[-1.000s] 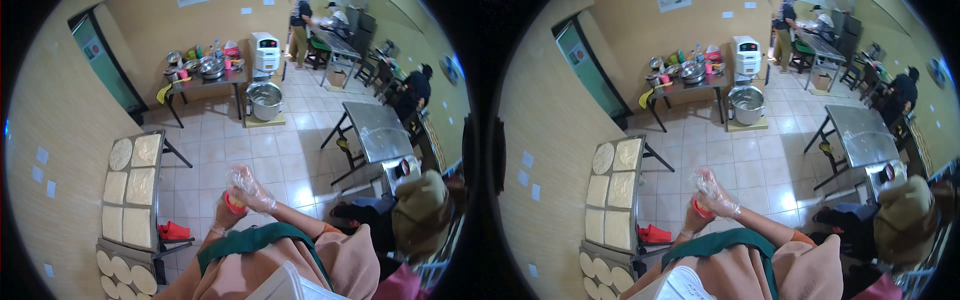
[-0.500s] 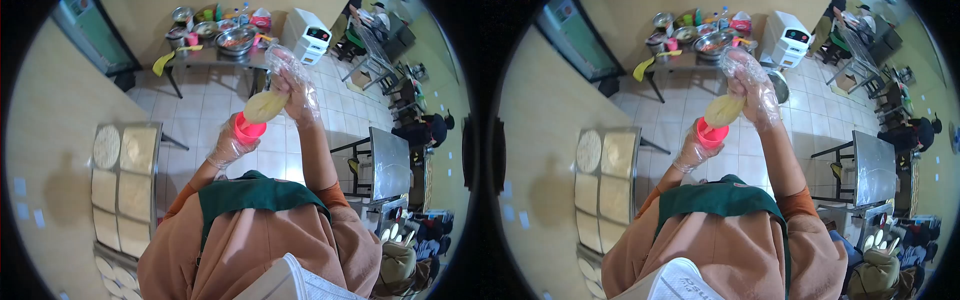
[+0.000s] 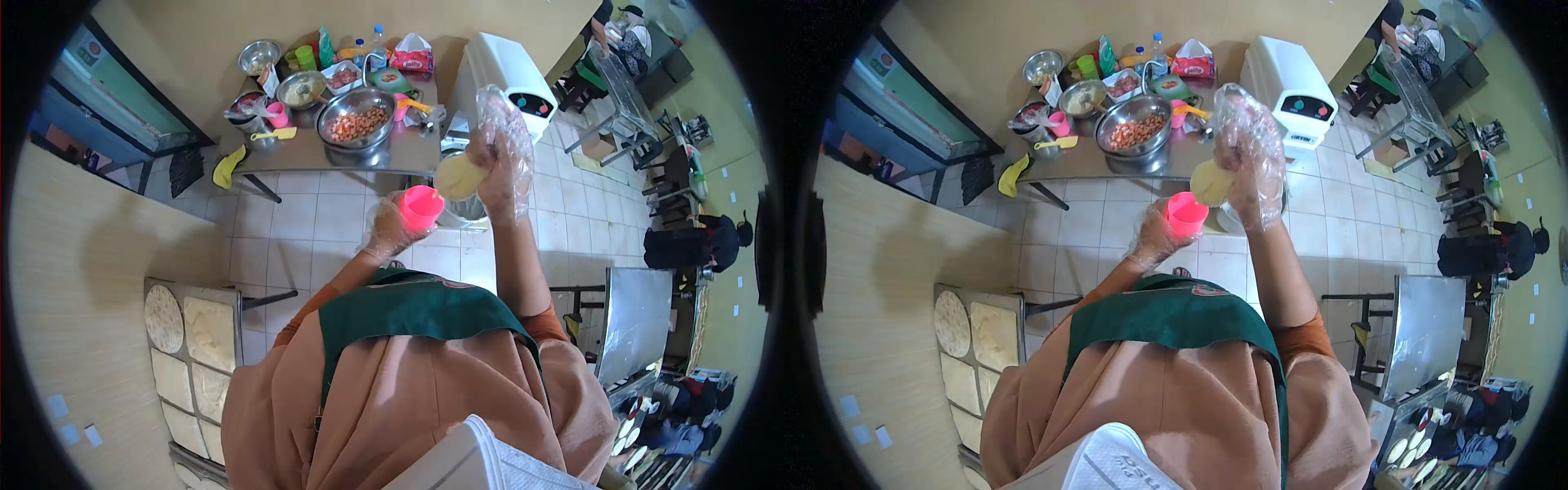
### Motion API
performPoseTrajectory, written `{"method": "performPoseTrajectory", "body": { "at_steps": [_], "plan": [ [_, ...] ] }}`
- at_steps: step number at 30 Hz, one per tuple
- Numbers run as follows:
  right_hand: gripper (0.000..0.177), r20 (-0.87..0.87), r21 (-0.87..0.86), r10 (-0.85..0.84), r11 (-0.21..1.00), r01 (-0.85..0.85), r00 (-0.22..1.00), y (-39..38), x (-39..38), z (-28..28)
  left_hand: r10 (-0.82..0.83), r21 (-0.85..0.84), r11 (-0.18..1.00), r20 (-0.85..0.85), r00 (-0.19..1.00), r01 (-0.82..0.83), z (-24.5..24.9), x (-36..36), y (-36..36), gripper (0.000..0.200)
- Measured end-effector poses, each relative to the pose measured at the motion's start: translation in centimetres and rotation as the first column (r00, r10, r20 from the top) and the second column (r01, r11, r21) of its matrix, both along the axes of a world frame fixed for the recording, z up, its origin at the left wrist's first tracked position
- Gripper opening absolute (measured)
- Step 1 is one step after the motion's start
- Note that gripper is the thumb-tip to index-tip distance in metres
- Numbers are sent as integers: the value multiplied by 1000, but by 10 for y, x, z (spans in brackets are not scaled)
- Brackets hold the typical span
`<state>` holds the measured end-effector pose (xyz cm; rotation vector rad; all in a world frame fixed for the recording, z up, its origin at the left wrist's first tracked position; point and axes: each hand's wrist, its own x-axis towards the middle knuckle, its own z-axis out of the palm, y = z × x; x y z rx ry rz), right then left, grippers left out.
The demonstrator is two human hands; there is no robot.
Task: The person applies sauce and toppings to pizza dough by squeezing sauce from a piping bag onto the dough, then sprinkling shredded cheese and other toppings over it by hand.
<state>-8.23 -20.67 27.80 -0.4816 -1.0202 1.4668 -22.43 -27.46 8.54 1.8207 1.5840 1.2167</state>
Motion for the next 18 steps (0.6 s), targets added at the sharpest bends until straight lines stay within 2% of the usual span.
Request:
{"method": "performPoseTrajectory", "body": {
  "at_steps": [2, 3, 5, 9, 10, 11, 14, 15, 18],
  "plan": [
    [21, -65, 0, 27, 1000, -27, 998, 47, 1, 2, 87, 11, 996, 27, 996, -87, -14, -1, 39, 71],
    [20, -72, 4, 14, 1000, -14, 997, 68, -3, 6, 171, -80, 981, -71, 983, -176, -10, -2, 54, 67],
    [12, -42, 7, -31, 999, 31, 999, 103, -17, 14, 214, -151, 964, -32, 976, -217, -25, -7, 92, 67],
    [13, 6, 15, -11, 1000, 11, 1000, 176, -23, -3, 313, -181, 929, -86, 946, -323, -101, -9, 169, 72],
    [13, 18, 3, -6, 1000, 6, 1000, 192, -25, -7, 331, -200, 917, -97, 939, -344, -112, -10, 187, 73],
    [14, 50, 6, -17, 1000, 17, 999, 206, -27, -12, 328, -322, 880, -122, 937, -350, -123, -9, 206, 73],
    [12, 107, 9, -29, 1000, 28, 994, 243, -33, -30, 338, -307, 884, -102, 936, -353, -179, -13, 255, 72],
    [9, 103, -4, -17, 1000, 18, 995, 255, -36, -38, 364, -408, 832, -111, 925, -376, -181, -14, 268, 73],
    [11, 175, -60, 23, 998, -12, 984, 280, -41, -44, 354, -335, 864, -128, 927, -376, -189, -18, 291, 83]
  ]
}}
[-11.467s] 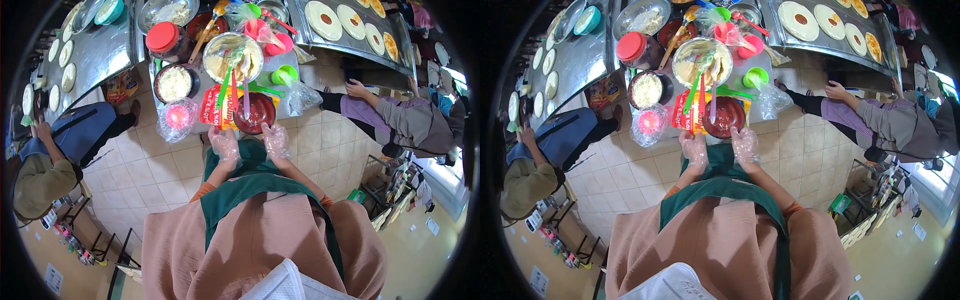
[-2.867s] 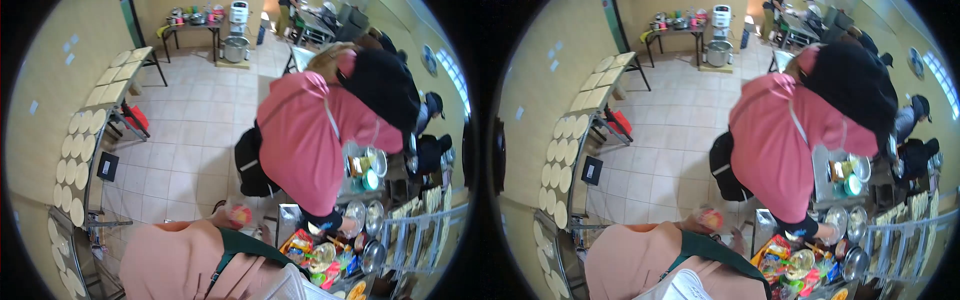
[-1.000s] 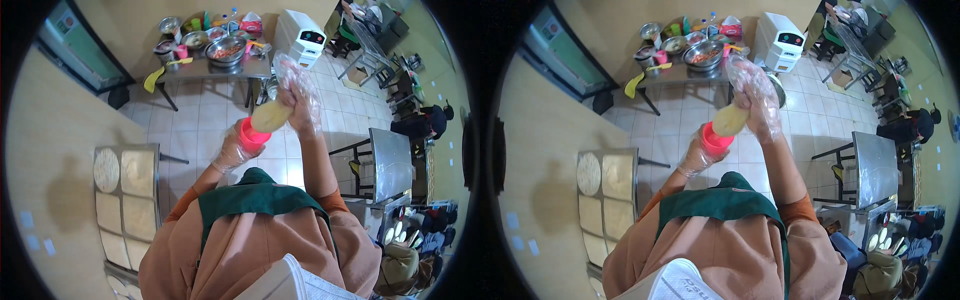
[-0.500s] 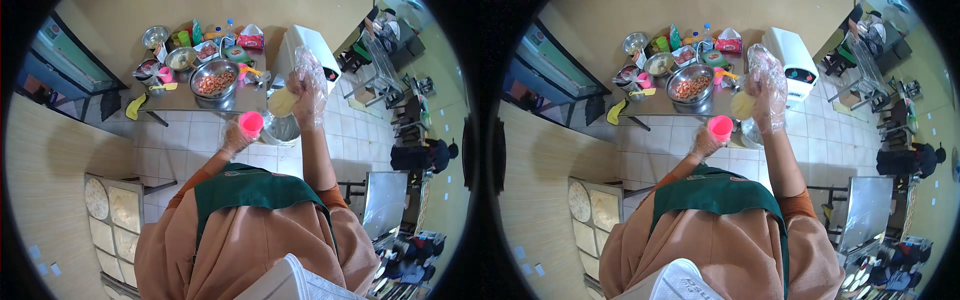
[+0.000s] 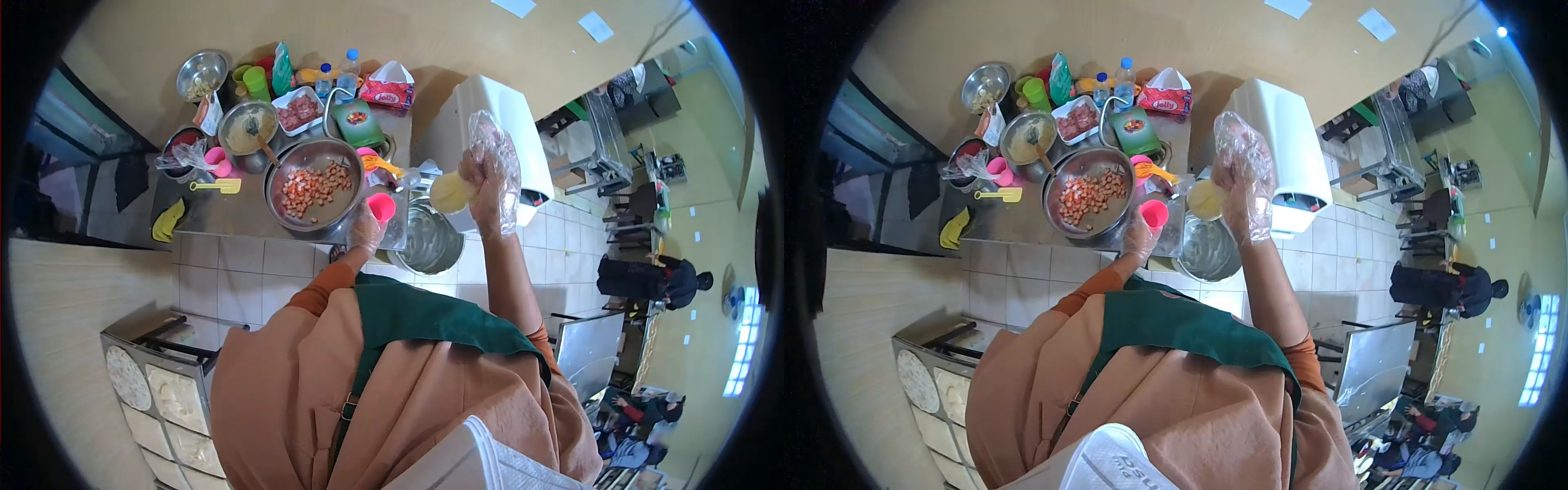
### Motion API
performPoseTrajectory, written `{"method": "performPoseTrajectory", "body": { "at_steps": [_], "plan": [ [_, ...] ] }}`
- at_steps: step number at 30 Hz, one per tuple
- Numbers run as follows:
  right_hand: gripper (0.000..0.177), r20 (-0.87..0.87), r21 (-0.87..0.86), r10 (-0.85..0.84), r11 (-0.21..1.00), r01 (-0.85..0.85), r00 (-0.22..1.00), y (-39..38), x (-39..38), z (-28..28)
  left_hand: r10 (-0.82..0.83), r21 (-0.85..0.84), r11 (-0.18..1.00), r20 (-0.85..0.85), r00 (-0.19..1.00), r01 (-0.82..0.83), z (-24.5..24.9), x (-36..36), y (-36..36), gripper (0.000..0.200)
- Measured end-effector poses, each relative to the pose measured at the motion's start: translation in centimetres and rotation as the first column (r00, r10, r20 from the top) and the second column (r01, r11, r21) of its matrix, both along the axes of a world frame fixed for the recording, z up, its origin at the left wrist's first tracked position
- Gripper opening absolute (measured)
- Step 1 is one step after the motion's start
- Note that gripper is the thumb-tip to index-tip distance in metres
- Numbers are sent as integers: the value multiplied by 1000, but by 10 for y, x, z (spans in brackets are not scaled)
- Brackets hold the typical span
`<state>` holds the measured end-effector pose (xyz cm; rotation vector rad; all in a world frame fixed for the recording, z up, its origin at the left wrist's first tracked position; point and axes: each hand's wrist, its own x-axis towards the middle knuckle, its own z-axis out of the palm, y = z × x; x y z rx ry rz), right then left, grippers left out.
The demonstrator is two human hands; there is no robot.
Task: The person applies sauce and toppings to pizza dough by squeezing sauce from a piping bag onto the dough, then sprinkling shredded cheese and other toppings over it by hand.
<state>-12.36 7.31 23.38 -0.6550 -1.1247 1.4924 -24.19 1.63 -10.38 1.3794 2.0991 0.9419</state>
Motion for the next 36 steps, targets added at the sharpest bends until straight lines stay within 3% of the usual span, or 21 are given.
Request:
{"method": "performPoseTrajectory", "body": {
  "at_steps": [1, 4, 6, 8, 9, 11, 12, 13, 14, 16, 17, 18, 19, 20, 21, 22, 24, 27, 30, 33, 36],
  "plan": [
    [14, 44, -14, -10, 1000, 10, 999, 4, -4, -2, -12, -25, 1000, -41, 999, 11, -1, -2, 6, 94],
    [17, 93, -25, 5, 1000, -2, 996, 18, -8, -13, 98, -216, 975, 184, 978, -57, 34, 4, -2, 103],
    [14, 70, -38, 24, 999, -21, 997, 17, -16, -10, -40, -107, 994, -16, 999, 38, 21, 16, -27, 109],
    [10, 83, -18, 129, 992, -128, 988, 12, -23, -6, -230, -252, 921, 261, 938, 296, 112, 5, -50, 107],
    [11, 89, -12, 205, 979, -205, 975, 7, -29, -7, -218, -38, 973, 205, 954, 230, 139, 4, -58, 103],
    [27, 407, 29, 248, 958, -284, 879, -11, -40, -7, -92, 390, 919, 56, 994, 63, 189, -2, -71, 95],
    [37, 545, 61, 264, 934, -352, 796, -28, -49, -7, -195, 299, 942, 127, 973, 149, 221, -15, -81, 86],
    [37, 384, 44, 368, 909, -415, 846, -52, -58, -4, -265, 220, 951, 214, 940, 218, 253, -30, -92, 77],
    [38, 545, 215, 402, 781, -587, 735, -67, -76, 10, -319, 158, 946, 312, 895, 282, 270, -44, -105, 69],
    [42, 734, 504, 313, 344, -792, 603, -95, -110, 40, -4, 469, 881, -117, 993, 58, 275, -48, -133, 53],
    [40, 736, 598, 241, 209, -774, 633, -118, -119, 44, 187, 594, 804, -312, 932, 37, 272, -49, -153, 45],
    [38, 715, 677, 165, 81, -731, 680, -138, -128, 45, 311, 603, 794, -291, 905, -79, 269, -54, -179, 44],
    [32, 671, 728, 182, 21, -685, 719, -149, -140, 19, 417, 616, 768, -271, 867, -177, 264, -59, -203, 42],
    [32, 693, 696, 295, -38, -717, 658, -172, -151, 26, 506, 631, 732, -251, 825, -257, 258, -65, -226, 41],
    [32, 713, 661, 390, -99, -744, 582, -199, -161, 41, 540, 486, 796, -303, 785, -360, 233, -75, -256, 36],
    [32, 731, 624, 468, -164, -764, 496, -224, -171, 50, 579, 433, 747, -52, 814, -504, 235, -83, -294, 34],
    [44, 660, 570, 670, -154, -807, 338, -285, -207, 49, 572, 465, 558, 385, 724, -688, 266, -101, -386, 32],
    [53, 626, 367, 771, -159, -916, 117, -342, -246, 27, 420, 532, -40, 777, 469, -846, 290, -108, -473, 37],
    [50, 609, 403, 793, -318, -858, -8, -408, -278, -4, -160, 393, -509, 831, 533, -766, 287, -130, -563, 32],
    [41, 305, 109, 885, -400, -910, -352, -508, -290, 5, -212, 317, -645, 800, 562, -695, 313, -144, -645, 30],
    [29, 258, 187, 936, -290, -939, -238, -593, -318, 11, -218, 290, -717, 770, 599, -634, 328, -160, -708, 31]
  ]
}}
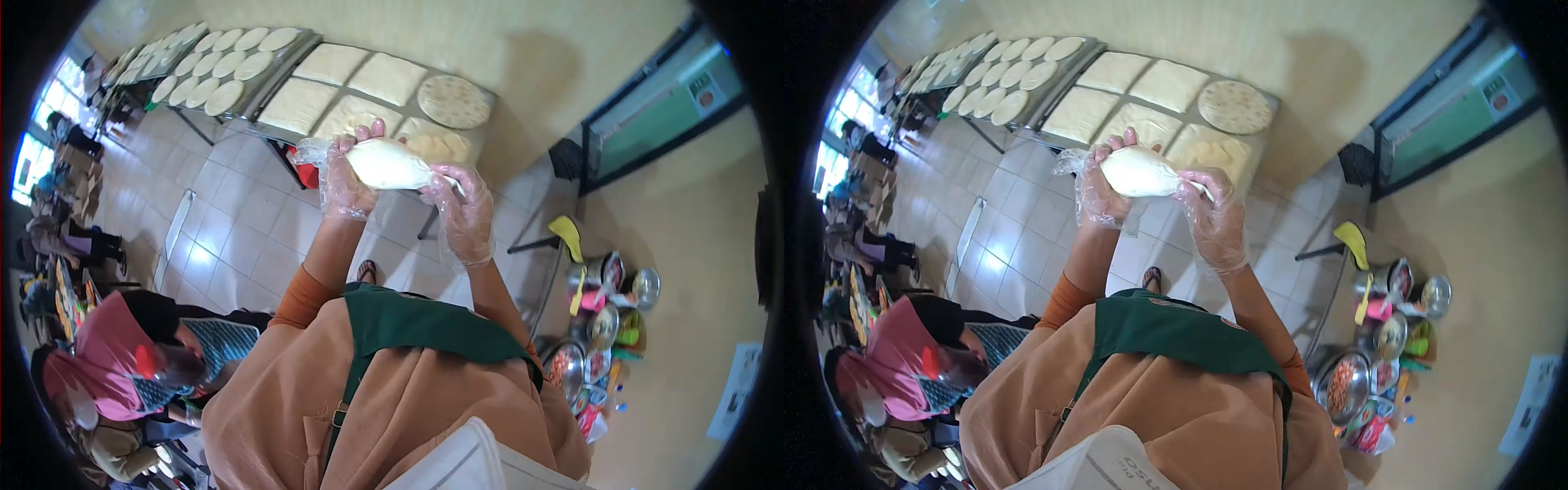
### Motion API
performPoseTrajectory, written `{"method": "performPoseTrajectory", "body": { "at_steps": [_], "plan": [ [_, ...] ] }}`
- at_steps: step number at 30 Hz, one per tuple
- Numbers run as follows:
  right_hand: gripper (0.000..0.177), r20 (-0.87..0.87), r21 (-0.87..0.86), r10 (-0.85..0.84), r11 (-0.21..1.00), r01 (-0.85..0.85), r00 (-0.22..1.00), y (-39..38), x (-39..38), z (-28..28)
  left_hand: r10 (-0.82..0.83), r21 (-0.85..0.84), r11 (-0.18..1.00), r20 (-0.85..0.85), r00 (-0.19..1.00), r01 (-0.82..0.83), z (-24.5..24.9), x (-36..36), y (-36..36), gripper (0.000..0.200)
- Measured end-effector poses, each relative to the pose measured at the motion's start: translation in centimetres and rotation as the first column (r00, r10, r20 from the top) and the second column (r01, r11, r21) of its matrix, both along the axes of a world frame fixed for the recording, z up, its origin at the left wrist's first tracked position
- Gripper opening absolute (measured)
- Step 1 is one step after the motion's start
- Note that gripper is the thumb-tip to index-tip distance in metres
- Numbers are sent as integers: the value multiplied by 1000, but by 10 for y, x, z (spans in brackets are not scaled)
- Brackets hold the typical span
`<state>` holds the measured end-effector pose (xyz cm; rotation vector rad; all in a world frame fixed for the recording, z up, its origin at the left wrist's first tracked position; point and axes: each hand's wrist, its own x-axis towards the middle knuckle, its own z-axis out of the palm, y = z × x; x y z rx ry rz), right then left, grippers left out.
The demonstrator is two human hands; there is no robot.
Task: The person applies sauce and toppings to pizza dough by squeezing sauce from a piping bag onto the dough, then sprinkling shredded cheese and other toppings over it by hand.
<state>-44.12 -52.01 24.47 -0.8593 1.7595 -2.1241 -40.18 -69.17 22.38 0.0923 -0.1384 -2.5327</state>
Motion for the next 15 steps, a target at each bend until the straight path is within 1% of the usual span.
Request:
{"method": "performPoseTrajectory", "body": {
  "at_steps": [1, 2, 3, 5, 6, 7, 8, 10, 11, 13, 14, 15],
  "plan": [
    [25, -204, 42, 14, 999, -6, 979, -18, -7, 3, 20, 11, 1000, -17, 1000, -19, 1, -4, -16, 30],
    [21, -398, 78, 30, 997, 1, 917, -39, -15, 7, 34, 19, 999, -33, 999, -34, 1, -10, -36, 30],
    [18, -578, 100, 40, 995, 22, 815, -58, -24, 10, -29, -132, 991, -119, 993, 13, 0, -13, -46, 24],
    [16, -328, 148, -27, 986, 80, 944, -97, -50, 9, -101, -78, 991, 108, 989, 110, 10, -31, -57, 23],
    [15, -185, 186, -73, 977, 108, 980, -114, -60, 8, -148, -36, 986, 227, 963, 160, 14, -37, -62, 22],
    [15, -294, 213, 40, 977, 25, 955, -126, -66, 9, -166, -211, 951, 269, 949, 226, 17, -42, -70, 26],
    [16, -396, 248, 154, 967, -55, 905, -133, -69, 11, -165, -208, 953, 252, 954, 220, 11, -51, -84, 29],
    [18, -573, 333, 361, 923, -193, 735, -151, -82, 15, -162, -212, 955, 215, 963, 208, 8, -70, -117, 40],
    [22, -584, 386, 356, 912, -136, 730, -157, -97, 5, -131, -447, 871, 191, 973, 205, 7, -73, -121, 41],
    [25, -344, 273, 217, 954, -124, 913, -186, -140, 6, -120, -503, 822, 305, 945, 267, 11, -96, -130, 40],
    [26, -202, 225, 162, 968, -115, 966, -197, -158, 6, -101, -521, 803, 359, 928, 289, 9, -108, -133, 40],
    [25, -454, 315, 269, 940, -130, 849, -199, -163, 1, -139, -431, 871, 247, 959, 237, -6, -119, -152, 39]
  ]
}}
